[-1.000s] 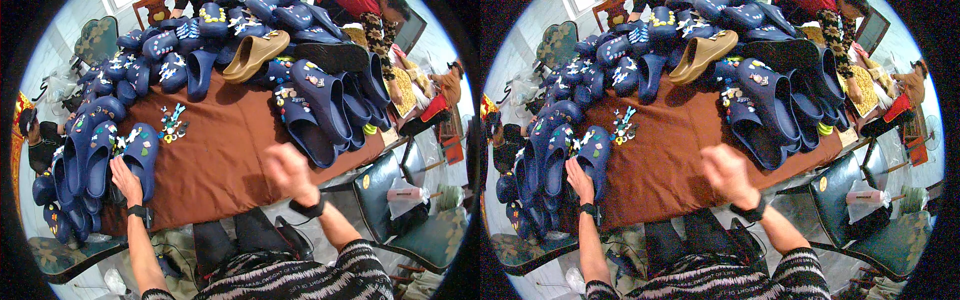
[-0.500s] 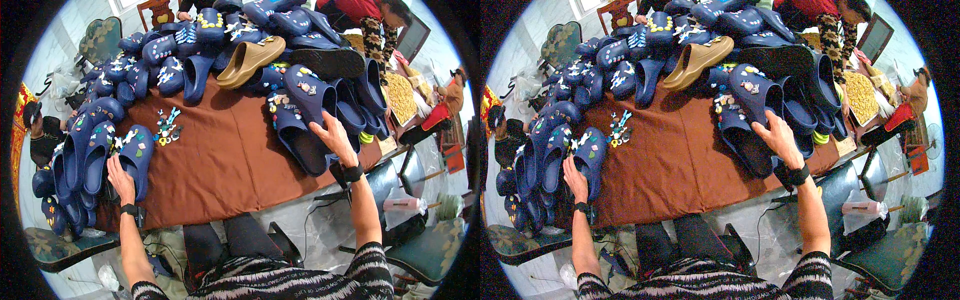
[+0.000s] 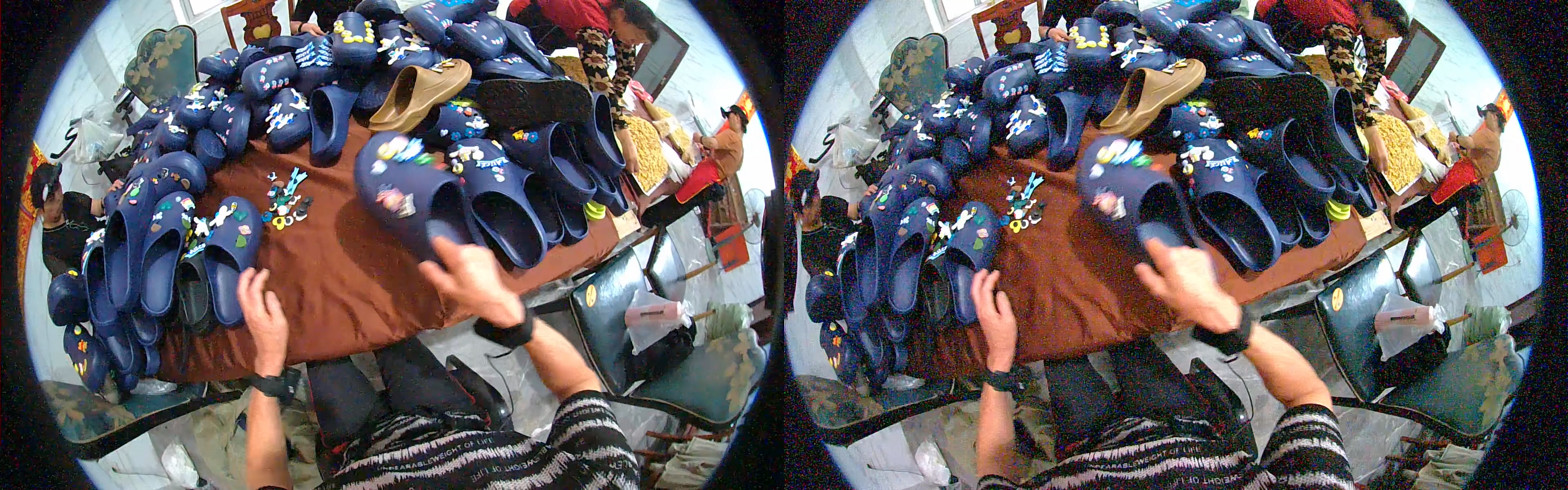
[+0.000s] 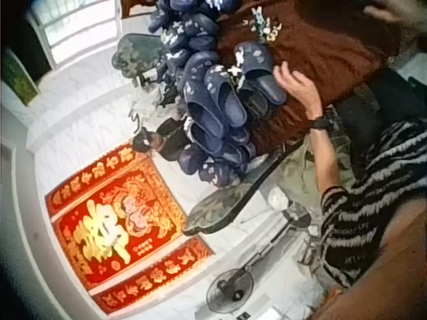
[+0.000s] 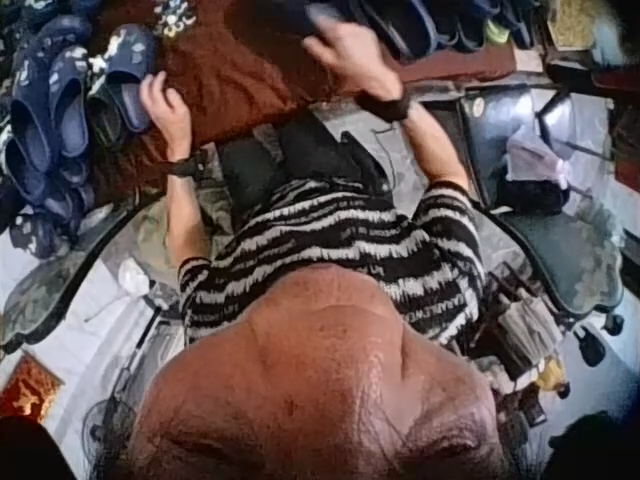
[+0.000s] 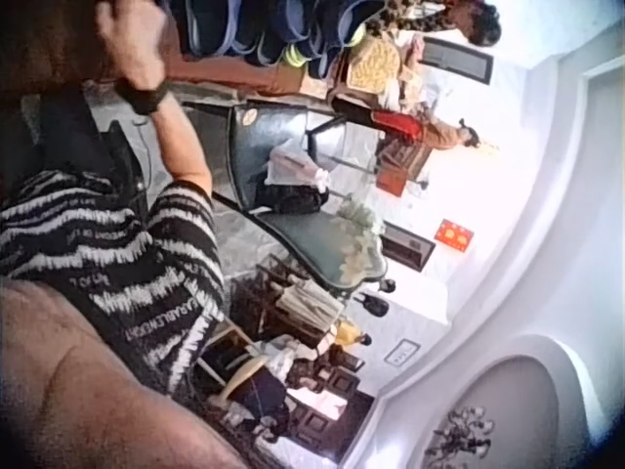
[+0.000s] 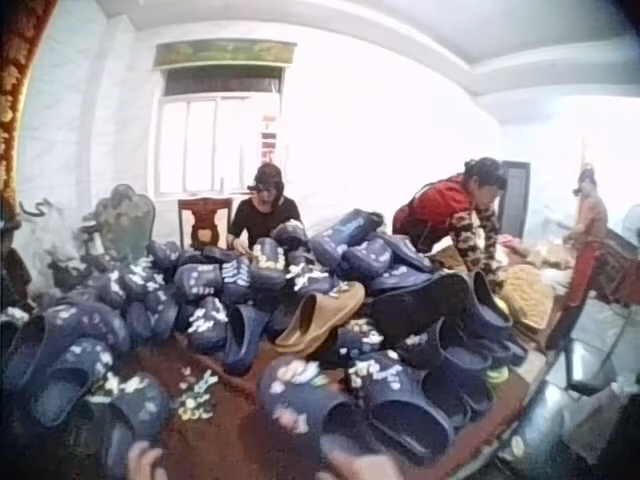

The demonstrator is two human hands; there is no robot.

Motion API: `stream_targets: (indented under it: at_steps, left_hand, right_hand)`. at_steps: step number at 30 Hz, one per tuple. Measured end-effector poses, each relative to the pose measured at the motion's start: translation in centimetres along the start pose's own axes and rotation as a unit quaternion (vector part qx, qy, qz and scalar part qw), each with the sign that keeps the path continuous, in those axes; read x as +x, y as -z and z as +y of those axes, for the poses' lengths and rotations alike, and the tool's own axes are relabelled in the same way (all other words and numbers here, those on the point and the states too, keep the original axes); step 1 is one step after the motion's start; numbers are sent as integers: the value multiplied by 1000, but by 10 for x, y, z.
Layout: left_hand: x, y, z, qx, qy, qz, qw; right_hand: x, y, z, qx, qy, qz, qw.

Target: Applying decorative charms to the holes of foam clogs.

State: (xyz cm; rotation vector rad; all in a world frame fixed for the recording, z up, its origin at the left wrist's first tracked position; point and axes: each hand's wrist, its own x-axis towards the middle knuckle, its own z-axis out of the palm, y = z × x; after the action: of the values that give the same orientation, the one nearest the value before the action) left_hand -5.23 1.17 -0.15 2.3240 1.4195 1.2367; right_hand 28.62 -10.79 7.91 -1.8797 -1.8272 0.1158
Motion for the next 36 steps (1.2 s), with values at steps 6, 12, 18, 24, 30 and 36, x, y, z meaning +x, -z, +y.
stream_targets:
  at_steps: [6,12,18,24,30,36]
  left_hand:
    - [-29,-16,8,-168,120,-67,976]
    - [-13,-30,18,-293,142,-112,939]
    - [-12,-44,19,-253,101,-137,953]
    - [-11,-58,30,-132,29,-101,986]
    - [-14,-63,34,-130,66,-99,984]
    - [-14,-63,33,-129,69,-108,983]
  right_hand:
    - [15,-112,-59,85,-1,-90,992]
    - [21,-133,-86,155,49,-180,970]
    - [34,-76,-76,230,29,-103,967]
    - [103,-67,-35,213,-14,-19,977]
    - [160,-98,-42,0,54,-116,992]
    - [192,-130,-45,-123,101,-122,980]
